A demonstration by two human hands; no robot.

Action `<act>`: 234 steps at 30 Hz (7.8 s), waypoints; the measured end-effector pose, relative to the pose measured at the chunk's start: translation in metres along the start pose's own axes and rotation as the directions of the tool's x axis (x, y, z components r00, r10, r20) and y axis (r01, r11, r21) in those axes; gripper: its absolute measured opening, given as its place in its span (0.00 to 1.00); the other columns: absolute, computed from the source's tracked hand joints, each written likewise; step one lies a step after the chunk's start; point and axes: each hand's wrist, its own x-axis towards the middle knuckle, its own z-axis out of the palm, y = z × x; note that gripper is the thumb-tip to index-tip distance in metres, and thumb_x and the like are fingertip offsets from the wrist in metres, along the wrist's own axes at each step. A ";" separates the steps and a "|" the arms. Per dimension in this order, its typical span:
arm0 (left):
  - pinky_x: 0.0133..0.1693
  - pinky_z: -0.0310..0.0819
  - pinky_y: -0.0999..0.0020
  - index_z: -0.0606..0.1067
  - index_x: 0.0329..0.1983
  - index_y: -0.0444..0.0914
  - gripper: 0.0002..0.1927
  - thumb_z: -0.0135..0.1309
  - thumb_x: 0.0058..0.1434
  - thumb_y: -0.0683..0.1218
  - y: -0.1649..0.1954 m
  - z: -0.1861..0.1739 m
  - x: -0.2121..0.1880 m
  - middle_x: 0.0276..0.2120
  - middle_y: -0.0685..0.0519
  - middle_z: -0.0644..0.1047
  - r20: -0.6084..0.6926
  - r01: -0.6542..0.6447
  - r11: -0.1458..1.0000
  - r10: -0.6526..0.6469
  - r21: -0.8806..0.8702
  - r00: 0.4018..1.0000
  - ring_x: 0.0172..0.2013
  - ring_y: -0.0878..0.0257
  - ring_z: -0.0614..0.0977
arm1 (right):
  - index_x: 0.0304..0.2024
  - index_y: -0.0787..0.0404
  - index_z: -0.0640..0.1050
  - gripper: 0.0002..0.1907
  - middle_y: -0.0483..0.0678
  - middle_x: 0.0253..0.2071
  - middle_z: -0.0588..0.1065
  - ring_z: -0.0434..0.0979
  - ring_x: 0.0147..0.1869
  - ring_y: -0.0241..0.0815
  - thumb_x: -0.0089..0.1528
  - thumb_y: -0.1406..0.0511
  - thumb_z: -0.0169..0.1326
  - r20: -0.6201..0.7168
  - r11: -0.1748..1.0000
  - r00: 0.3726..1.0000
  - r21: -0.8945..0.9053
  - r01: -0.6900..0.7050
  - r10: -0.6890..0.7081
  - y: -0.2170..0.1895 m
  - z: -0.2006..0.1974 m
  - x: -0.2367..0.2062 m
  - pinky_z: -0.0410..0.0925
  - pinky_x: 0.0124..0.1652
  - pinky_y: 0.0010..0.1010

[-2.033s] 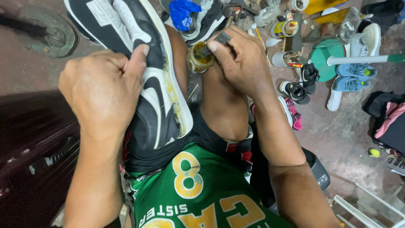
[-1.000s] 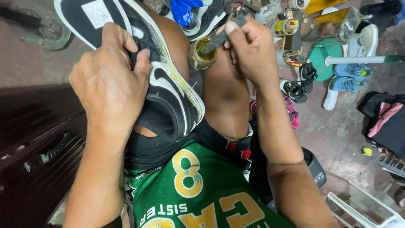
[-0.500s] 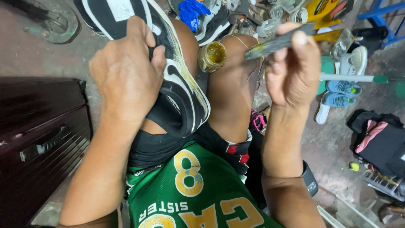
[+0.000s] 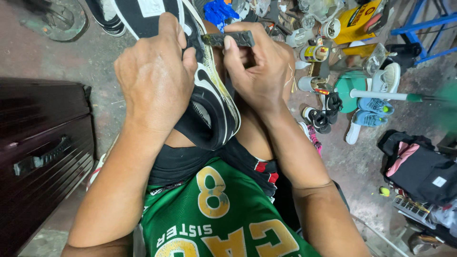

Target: The person holds a black and white sneaker and uses a small metal tool to scrape and apply a yellowish substance along the shoe's upper and sole seam. The person repeatedly dips the tool into a small jar of the substance and works on the same area of the shoe throughout the clip.

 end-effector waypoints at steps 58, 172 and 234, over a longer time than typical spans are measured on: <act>0.31 0.72 0.52 0.73 0.40 0.38 0.15 0.70 0.62 0.46 0.031 -0.010 0.014 0.25 0.49 0.77 0.103 0.031 0.998 -0.037 0.053 0.994 0.27 0.46 0.81 | 0.53 0.59 0.71 0.11 0.48 0.43 0.76 0.79 0.40 0.38 0.71 0.71 0.58 -0.073 0.992 0.989 0.017 -0.126 0.127 0.029 -0.096 -0.032 0.73 0.39 0.29; 0.31 0.74 0.48 0.72 0.40 0.37 0.16 0.68 0.58 0.46 0.005 -0.012 0.012 0.25 0.45 0.79 0.059 0.020 1.000 -0.019 -0.008 0.998 0.28 0.42 0.82 | 0.50 0.69 0.76 0.12 0.56 0.53 0.79 0.83 0.55 0.51 0.65 0.74 0.64 0.168 0.919 0.929 -0.168 0.358 -0.331 0.007 -0.002 0.008 0.76 0.53 0.35; 0.32 0.72 0.50 0.73 0.40 0.39 0.16 0.70 0.59 0.46 0.005 -0.003 0.004 0.24 0.46 0.77 0.010 -0.049 0.998 0.049 0.027 0.999 0.28 0.43 0.81 | 0.55 0.67 0.73 0.16 0.54 0.54 0.78 0.82 0.59 0.52 0.65 0.79 0.58 0.183 0.967 0.962 -0.115 0.228 -0.205 -0.011 -0.021 -0.014 0.75 0.57 0.37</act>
